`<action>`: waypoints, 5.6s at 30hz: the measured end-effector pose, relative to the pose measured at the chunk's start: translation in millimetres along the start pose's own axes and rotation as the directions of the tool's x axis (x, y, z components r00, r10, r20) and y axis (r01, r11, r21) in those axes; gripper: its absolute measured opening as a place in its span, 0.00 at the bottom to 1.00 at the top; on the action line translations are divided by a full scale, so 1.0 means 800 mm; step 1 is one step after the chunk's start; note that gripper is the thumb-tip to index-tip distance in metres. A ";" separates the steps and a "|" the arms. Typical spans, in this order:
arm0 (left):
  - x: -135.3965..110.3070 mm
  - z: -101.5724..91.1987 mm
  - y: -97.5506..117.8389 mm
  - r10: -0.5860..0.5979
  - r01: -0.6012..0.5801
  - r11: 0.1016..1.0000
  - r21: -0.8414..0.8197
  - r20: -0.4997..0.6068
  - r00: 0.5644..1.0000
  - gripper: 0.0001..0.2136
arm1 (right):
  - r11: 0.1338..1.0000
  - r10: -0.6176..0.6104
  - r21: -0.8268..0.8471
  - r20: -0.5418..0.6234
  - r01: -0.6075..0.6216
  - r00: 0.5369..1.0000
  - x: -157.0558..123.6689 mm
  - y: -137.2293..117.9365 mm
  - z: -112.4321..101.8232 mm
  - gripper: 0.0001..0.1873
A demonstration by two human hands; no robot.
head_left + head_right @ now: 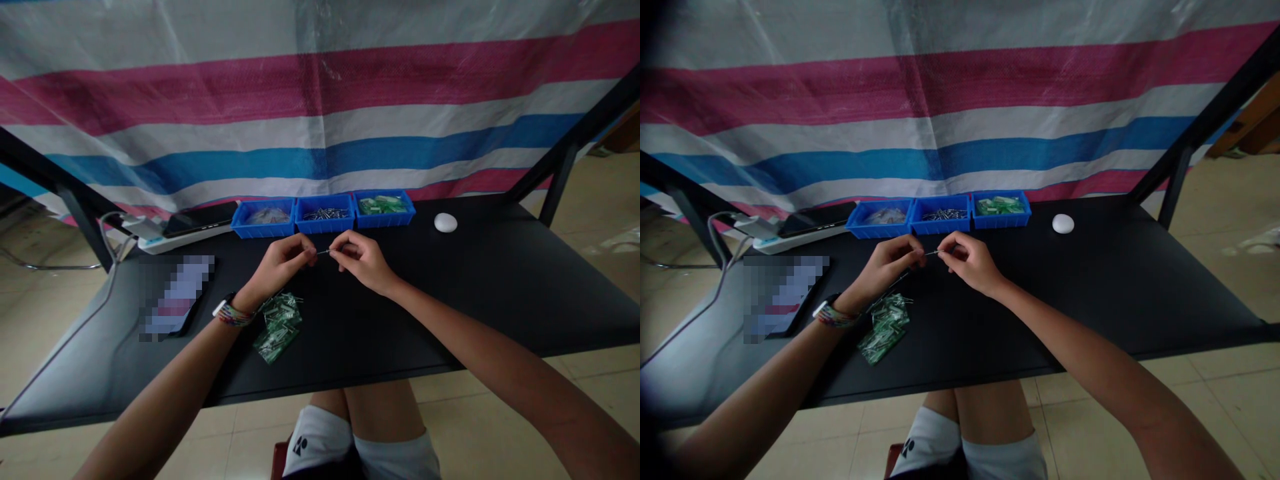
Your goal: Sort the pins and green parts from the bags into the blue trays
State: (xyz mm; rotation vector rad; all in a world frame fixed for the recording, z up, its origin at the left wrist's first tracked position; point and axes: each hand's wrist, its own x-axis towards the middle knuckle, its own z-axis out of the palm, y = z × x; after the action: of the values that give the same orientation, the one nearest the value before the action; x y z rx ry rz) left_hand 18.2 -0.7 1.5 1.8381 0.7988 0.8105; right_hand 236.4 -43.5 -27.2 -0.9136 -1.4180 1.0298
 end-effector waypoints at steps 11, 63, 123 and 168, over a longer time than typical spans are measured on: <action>0.001 0.004 -0.001 0.024 -0.026 0.999 -0.024 -0.061 0.998 0.14 | 0.994 0.065 0.090 -0.018 -0.063 0.998 0.001 0.006 -0.003 0.12; 0.002 -0.011 0.004 -0.003 -0.018 0.985 -0.172 -0.120 0.993 0.10 | 0.920 -0.242 -0.367 -0.256 0.138 0.936 0.050 -0.009 -0.043 0.08; 0.016 -0.035 -0.028 -0.098 0.029 0.943 -0.332 -0.193 0.976 0.09 | 0.780 -0.494 -0.289 0.260 0.554 0.830 -0.006 -0.011 0.097 0.09; 0.003 -0.010 -0.024 -0.037 0.037 0.999 0.010 -0.003 0.999 0.14 | 0.870 0.284 0.437 -0.070 -0.226 0.956 0.021 0.021 0.013 0.14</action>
State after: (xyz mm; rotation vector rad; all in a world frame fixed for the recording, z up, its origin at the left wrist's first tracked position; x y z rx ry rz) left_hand 9.8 11.5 -13.0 1.8263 0.8373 0.7870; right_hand 224.4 -23.0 -37.9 -0.8375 -0.9190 1.3863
